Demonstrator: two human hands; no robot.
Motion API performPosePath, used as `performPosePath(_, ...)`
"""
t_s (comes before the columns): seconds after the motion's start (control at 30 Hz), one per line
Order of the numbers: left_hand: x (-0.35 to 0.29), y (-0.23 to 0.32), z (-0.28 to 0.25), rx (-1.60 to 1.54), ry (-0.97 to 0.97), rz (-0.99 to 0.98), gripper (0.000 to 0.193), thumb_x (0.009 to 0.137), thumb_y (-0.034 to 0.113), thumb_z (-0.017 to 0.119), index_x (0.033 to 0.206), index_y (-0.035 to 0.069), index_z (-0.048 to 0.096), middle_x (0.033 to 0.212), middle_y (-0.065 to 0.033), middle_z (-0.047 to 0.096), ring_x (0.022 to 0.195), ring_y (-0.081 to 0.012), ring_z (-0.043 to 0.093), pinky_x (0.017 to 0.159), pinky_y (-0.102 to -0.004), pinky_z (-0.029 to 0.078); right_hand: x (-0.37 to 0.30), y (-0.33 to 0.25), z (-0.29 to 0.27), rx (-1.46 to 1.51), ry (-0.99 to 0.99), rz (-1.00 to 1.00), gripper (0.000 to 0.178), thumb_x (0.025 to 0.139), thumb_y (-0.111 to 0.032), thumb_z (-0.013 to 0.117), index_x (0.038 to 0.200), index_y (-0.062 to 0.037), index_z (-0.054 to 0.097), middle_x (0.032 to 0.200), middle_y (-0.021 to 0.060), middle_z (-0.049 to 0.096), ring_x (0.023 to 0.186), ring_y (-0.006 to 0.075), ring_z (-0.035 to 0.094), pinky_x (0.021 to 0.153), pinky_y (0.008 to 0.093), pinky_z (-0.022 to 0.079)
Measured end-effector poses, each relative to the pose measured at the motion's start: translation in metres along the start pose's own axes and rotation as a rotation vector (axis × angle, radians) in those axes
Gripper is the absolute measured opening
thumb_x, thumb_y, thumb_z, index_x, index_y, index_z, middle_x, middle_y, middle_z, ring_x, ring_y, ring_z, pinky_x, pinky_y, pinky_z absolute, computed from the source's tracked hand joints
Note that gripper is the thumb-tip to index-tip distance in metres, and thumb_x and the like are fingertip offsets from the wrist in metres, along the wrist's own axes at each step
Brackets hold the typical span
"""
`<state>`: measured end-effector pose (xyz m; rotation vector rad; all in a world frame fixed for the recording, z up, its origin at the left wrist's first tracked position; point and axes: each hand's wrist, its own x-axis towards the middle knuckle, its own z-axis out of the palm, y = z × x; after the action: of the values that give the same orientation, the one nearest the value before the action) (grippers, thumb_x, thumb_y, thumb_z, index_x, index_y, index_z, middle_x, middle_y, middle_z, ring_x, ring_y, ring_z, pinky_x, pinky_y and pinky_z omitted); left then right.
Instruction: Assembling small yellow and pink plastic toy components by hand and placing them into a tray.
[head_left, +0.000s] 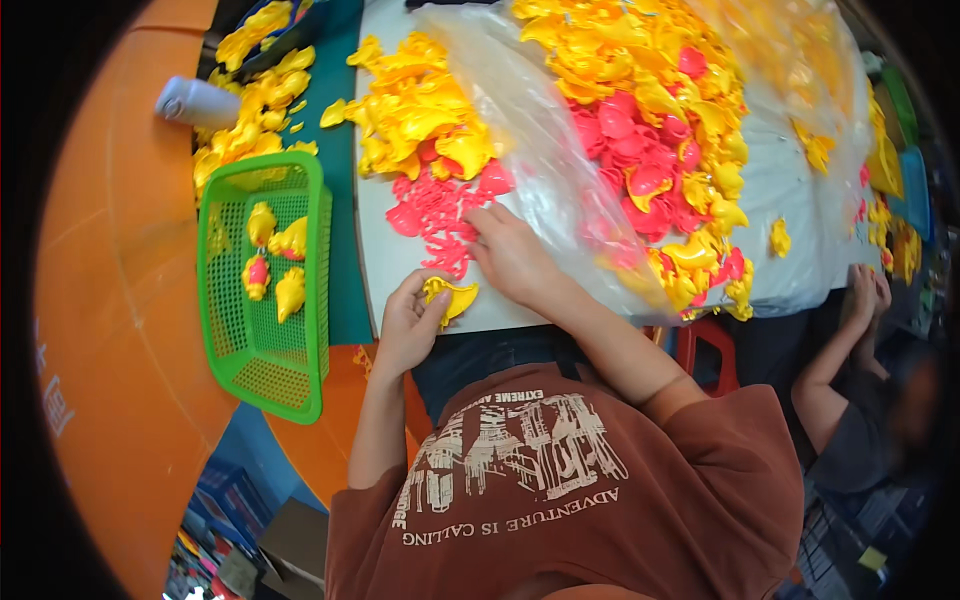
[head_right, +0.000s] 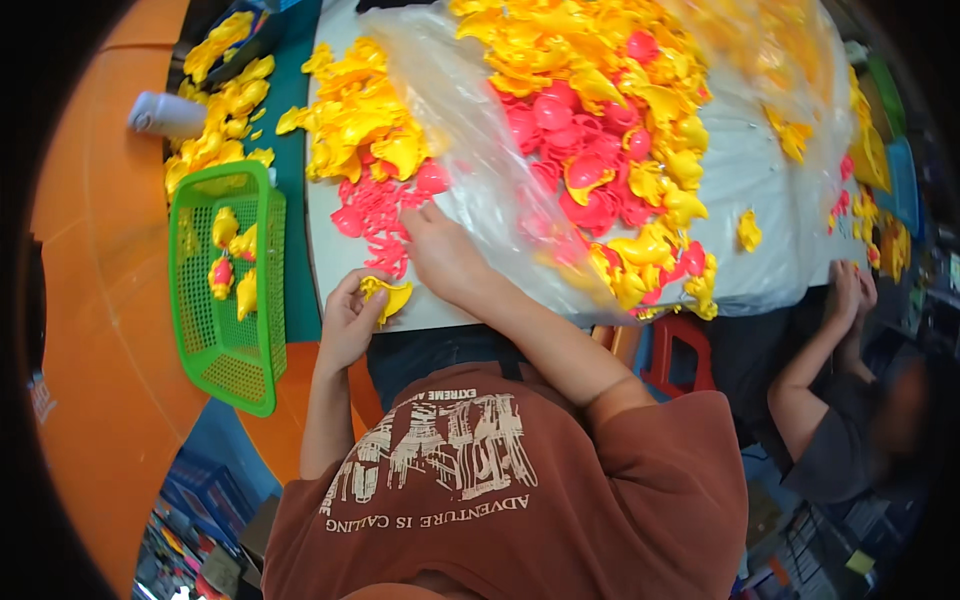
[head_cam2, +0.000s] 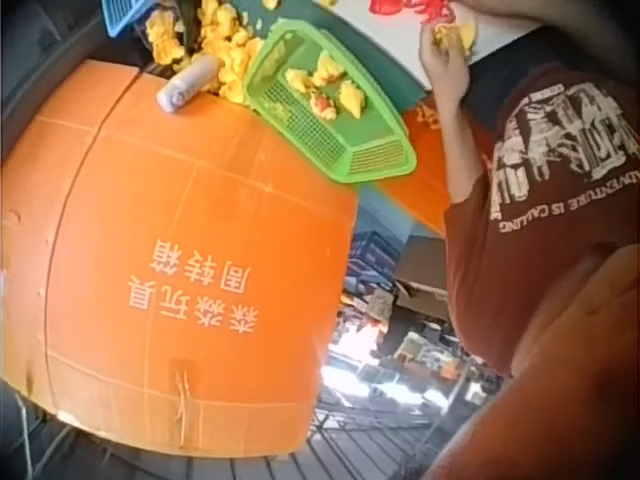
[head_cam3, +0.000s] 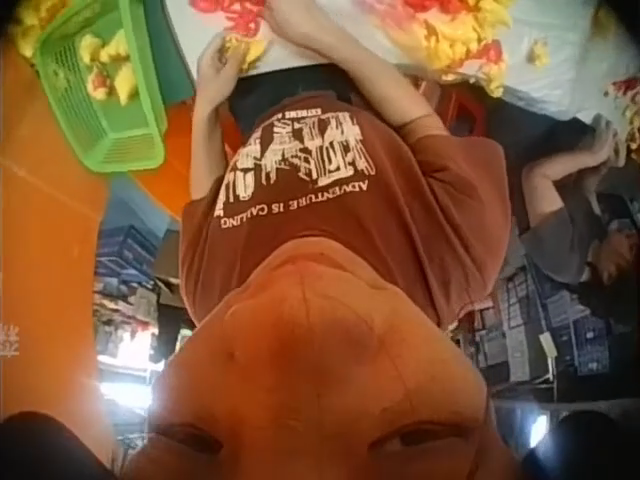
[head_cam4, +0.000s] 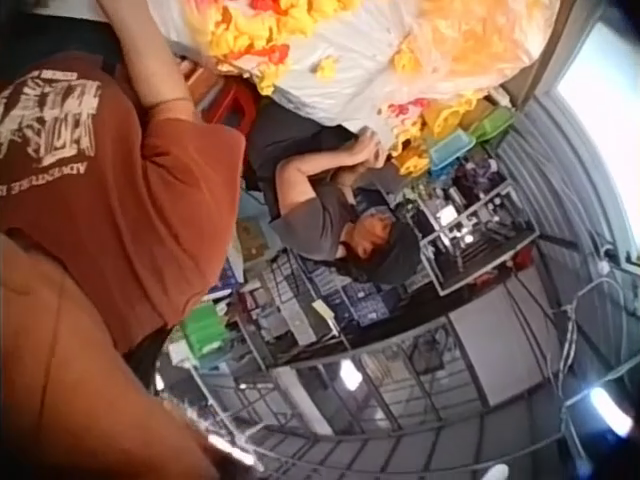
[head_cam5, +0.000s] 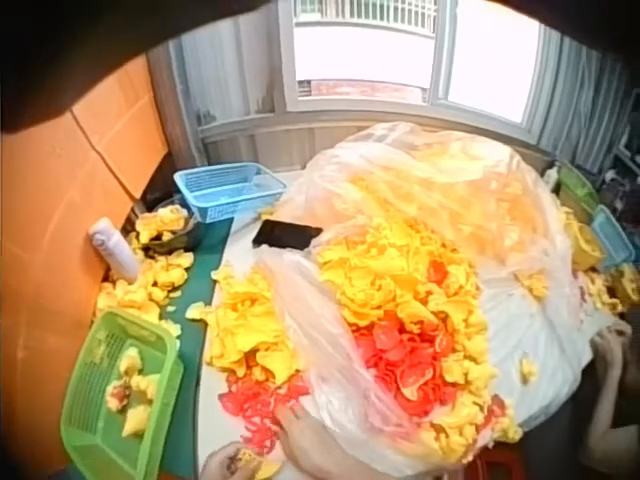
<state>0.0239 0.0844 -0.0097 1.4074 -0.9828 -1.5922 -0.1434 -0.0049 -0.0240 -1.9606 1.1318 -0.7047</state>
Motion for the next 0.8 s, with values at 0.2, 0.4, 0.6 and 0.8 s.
performPosePath(0.2,0.040,-0.003,0.007,0.031,0.117,0.270,0.018,0.092,0.000,0.047,0.110,-0.001,0.051,0.098,-0.0081,0.060,0.080,-0.0090,0.059,0.069,-0.0207,0.048,0.021,-0.011,-0.056,0.029,0.309,-0.186,0.020,0.077,0.001,0.061,0.097,0.0008,0.060,0.091,0.0188,0.060,0.083,0.0332,0.061,0.073,0.0364,0.050)
performPosePath(0.4,0.049,0.004,0.041,0.354,-0.041,0.582,0.017,0.089,0.000,0.048,0.106,0.002,0.052,0.123,-0.0209,0.051,0.108,-0.0244,0.056,0.087,-0.0340,0.047,0.028,0.041,-0.161,-0.558,0.516,-0.118,0.020,0.077,-0.007,0.066,0.096,-0.0022,0.064,0.098,0.0150,0.064,0.091,0.0315,0.060,0.080,0.0381,0.049)
performPosePath(0.6,0.085,0.070,0.094,0.593,-0.313,0.599,0.025,0.080,-0.005,0.049,0.104,0.001,0.051,0.140,-0.0213,0.036,0.118,-0.0364,0.048,0.088,-0.0358,0.046,0.045,0.047,-0.151,-0.905,0.192,-0.295,0.023,0.076,-0.017,0.068,0.096,-0.0082,0.065,0.111,0.0084,0.061,0.112,0.0281,0.052,0.092,0.0415,0.041)
performPosePath(0.8,0.107,0.053,0.095,0.914,-0.222,0.447,0.023,0.086,0.009,0.047,0.108,0.005,0.044,0.111,-0.0223,0.055,0.088,-0.0408,0.058,0.070,-0.0456,0.047,0.049,0.069,-0.185,-0.945,0.188,-0.166,0.016,0.079,-0.015,0.063,0.094,-0.0089,0.065,0.115,0.0035,0.060,0.120,0.0272,0.046,0.098,0.0443,0.036)
